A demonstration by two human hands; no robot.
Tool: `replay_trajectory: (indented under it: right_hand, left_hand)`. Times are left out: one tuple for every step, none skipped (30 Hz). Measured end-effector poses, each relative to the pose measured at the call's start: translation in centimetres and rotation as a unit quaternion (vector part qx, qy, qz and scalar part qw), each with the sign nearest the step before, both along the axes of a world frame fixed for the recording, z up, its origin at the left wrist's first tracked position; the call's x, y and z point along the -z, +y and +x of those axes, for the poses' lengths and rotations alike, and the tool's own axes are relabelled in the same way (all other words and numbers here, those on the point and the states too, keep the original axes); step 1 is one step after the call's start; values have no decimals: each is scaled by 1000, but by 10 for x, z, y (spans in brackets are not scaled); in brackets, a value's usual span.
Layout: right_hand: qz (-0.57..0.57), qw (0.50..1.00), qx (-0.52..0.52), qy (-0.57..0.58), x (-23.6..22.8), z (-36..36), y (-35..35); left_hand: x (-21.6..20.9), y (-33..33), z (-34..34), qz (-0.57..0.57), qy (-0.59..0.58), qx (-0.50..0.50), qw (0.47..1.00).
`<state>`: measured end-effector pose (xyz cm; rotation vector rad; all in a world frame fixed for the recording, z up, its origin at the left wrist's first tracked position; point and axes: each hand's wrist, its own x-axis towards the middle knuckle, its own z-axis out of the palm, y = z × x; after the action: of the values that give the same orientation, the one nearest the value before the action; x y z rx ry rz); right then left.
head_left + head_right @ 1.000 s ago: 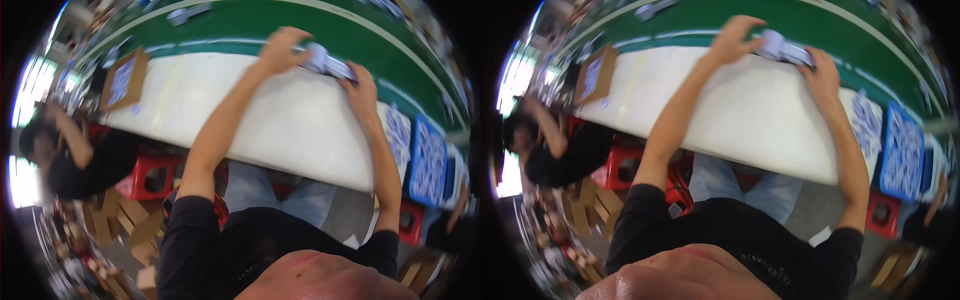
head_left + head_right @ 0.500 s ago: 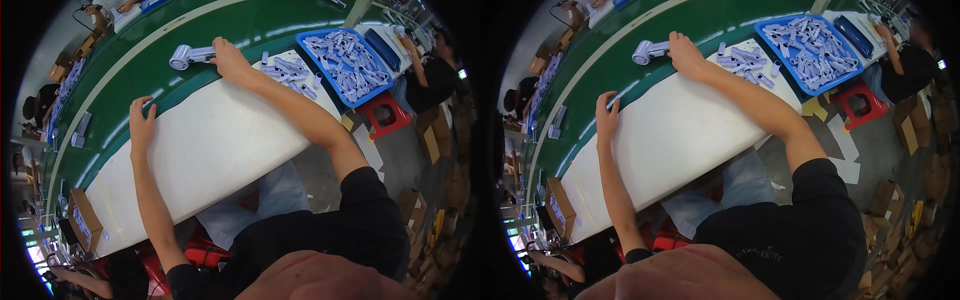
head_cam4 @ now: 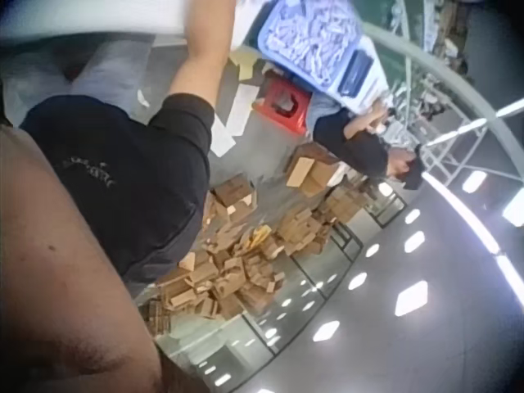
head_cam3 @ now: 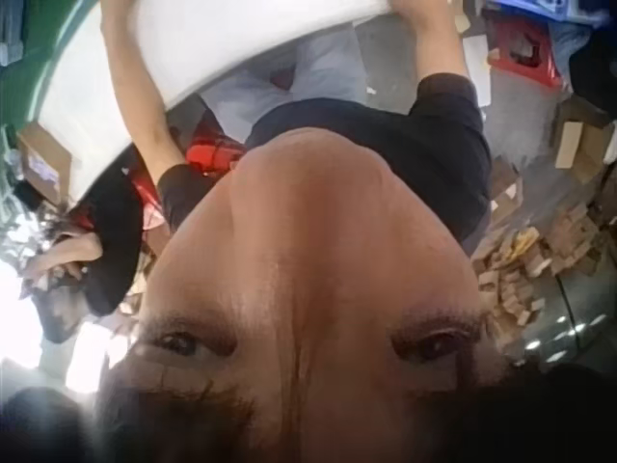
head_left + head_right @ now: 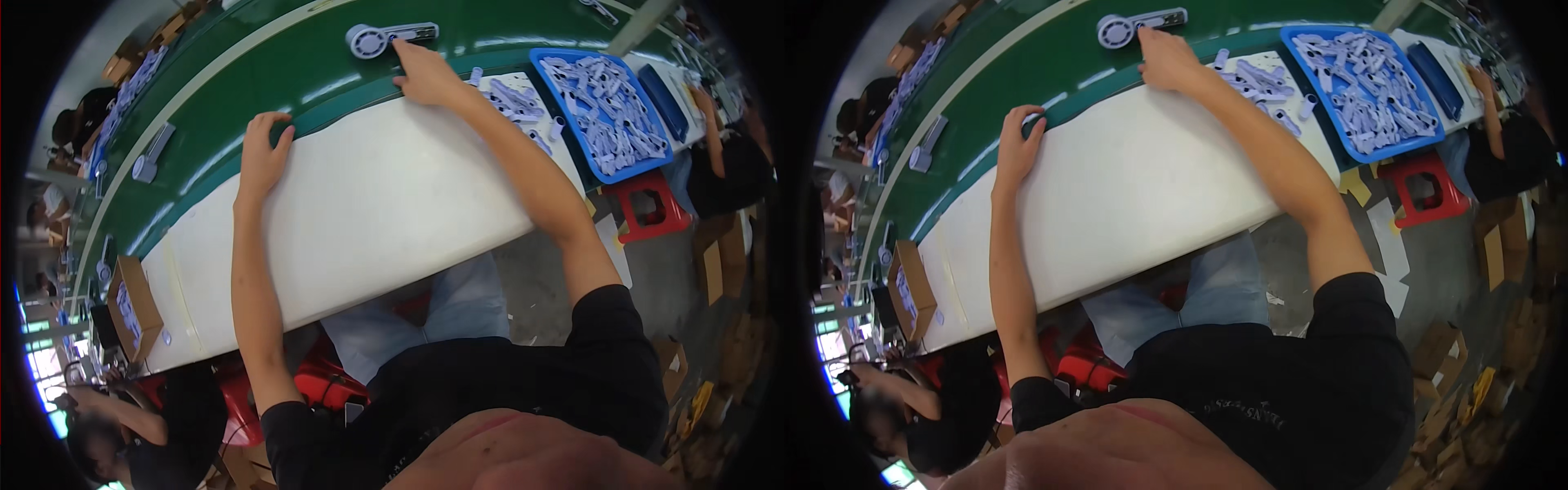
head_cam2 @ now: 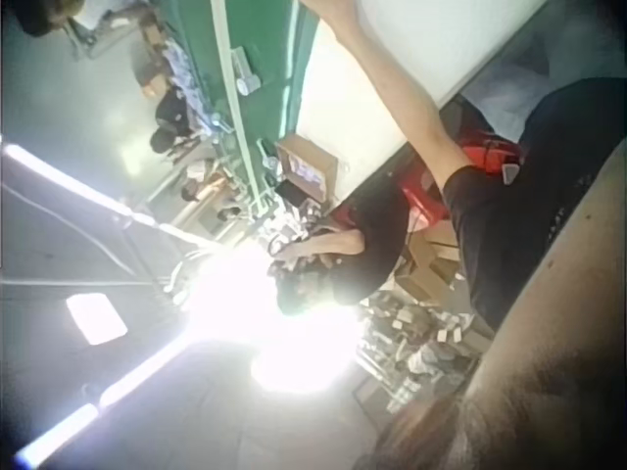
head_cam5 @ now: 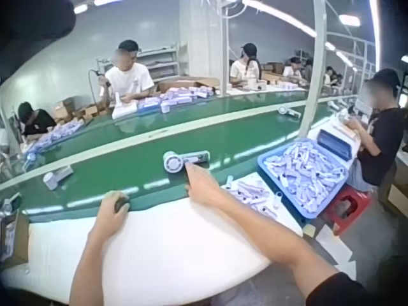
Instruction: Assembling small handheld portable fans by attaching handles to fan heads and snapping components together.
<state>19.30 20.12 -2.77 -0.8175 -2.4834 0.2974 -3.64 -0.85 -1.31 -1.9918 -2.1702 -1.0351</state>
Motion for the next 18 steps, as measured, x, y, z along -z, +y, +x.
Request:
replay_trajectory:
  right_hand:
    - [44, 999, 8, -7, 3, 5, 4]
    - [89, 996, 9, -17, 0, 0, -2]
    - [43, 997, 14, -64, -6, -6, -3]
    - [-4, 994, 20, -110, -19, -7, -7]
    - [14, 993, 21, -113, -20, -1, -4]
    - [32, 994, 15, -108, -21, 1, 1]
    - [27, 990, 17, -135, -26, 8, 3]
    - [50, 992, -24, -109, -34, 19, 7]
    - [55, 993, -30, -99, -42, 37, 17]
    - [64, 990, -25, -123, -50, 50, 19]
    - [24, 984, -4, -179, -60, 58, 19]
    - [13, 976, 42, -214, -64, 68, 24]
    - [40, 977, 43, -206, -65, 74, 24]
    - [-1, 978, 51, -202, -58, 83, 32]
    - [-42, 978, 59, -197, -54, 87, 40]
    - [-44, 973, 64, -219, -53, 90, 43]
    - [-46, 970, 61, -230, -54, 85, 44]
    - [-62, 970, 53, -228, -56, 86, 43]
  left_hand:
    - [1, 4, 1, 2, -5, 2, 1000]
    - [6, -2, -5, 0, -7, -19, 1000]
    - [9, -8, -12, 8, 2, -31, 999]
    - [10, -11, -17, 13, 15, -41, 999]
    - [11, -10, -25, 11, 19, -59, 998]
    - [10, -12, -41, 24, 77, -83, 993]
    - [11, -18, -62, 30, 136, -115, 984]
    - [10, -18, -86, 29, 168, -171, 970]
    - [9, -12, -112, 31, 200, -223, 954]
    - [4, -17, -142, 10, 243, -296, 924]
    - [0, -25, -175, -10, 284, -364, 887]
    - [-6, -28, -209, -23, 285, -432, 855]
    - [-12, -41, -239, -34, 284, -499, 818]
    - [2, -38, -253, -36, 280, -507, 814]
    - [12, -39, -265, -37, 219, -531, 818]
    - [21, -40, -276, -35, 158, -551, 819]
    - [17, -50, -291, -28, 106, -575, 811]
    - [19, -53, -302, -23, 28, -544, 838]
